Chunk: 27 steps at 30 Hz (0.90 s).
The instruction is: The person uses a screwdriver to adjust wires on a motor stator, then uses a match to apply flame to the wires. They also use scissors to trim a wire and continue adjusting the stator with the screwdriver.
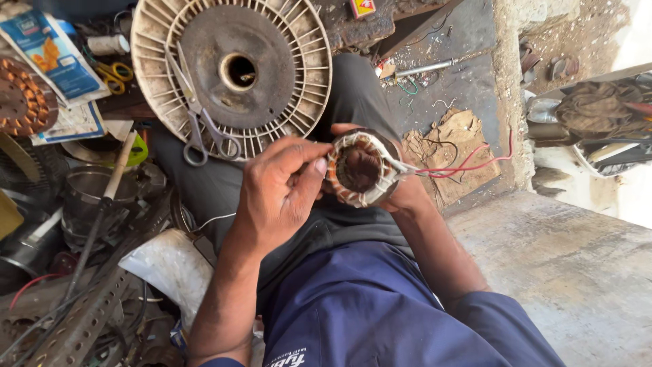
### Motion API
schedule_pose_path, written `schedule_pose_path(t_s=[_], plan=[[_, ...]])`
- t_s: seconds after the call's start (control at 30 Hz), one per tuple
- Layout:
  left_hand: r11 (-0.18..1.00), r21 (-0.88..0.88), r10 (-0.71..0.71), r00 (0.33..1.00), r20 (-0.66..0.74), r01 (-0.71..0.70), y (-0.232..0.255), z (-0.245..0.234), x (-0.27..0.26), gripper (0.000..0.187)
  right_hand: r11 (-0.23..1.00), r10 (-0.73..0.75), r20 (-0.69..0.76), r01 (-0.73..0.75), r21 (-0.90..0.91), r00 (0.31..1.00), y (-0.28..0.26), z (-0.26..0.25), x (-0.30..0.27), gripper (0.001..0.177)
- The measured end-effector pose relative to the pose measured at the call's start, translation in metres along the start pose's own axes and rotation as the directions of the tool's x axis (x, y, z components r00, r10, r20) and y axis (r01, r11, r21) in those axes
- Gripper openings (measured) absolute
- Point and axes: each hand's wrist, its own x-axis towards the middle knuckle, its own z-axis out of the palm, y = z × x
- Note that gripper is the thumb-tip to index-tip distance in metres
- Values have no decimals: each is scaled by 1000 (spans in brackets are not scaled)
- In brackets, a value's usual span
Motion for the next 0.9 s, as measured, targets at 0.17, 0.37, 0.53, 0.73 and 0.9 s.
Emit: schedule_pose_path(t_s=[0.17, 0.37, 0.53, 0.73, 0.9], plan=[[999, -16, 32, 999, 31, -31, 0, 6, -5, 18, 998, -37, 104, 33, 46, 994, -3, -10, -7, 71], [997, -72, -5, 999, 36, 7, -27, 3, -13, 28, 972, -76, 128, 45, 230, 989, 6, -41, -17, 64], [956, -288, -83, 994, -65, 61, -60, -25, -31, 28, 978, 4, -86, 14, 206, 996, 29, -84, -21, 48], [963, -256, -124, 982, -146, 83, -62, -49, -13, 28, 931, -71, -86, 97, 352, 994, 42, -115, -21, 50], [977, -210, -30, 971, -237, -21, -51, -76, 20, 29, 916, -38, -40, 51, 398, 998, 40, -123, -12, 52]])
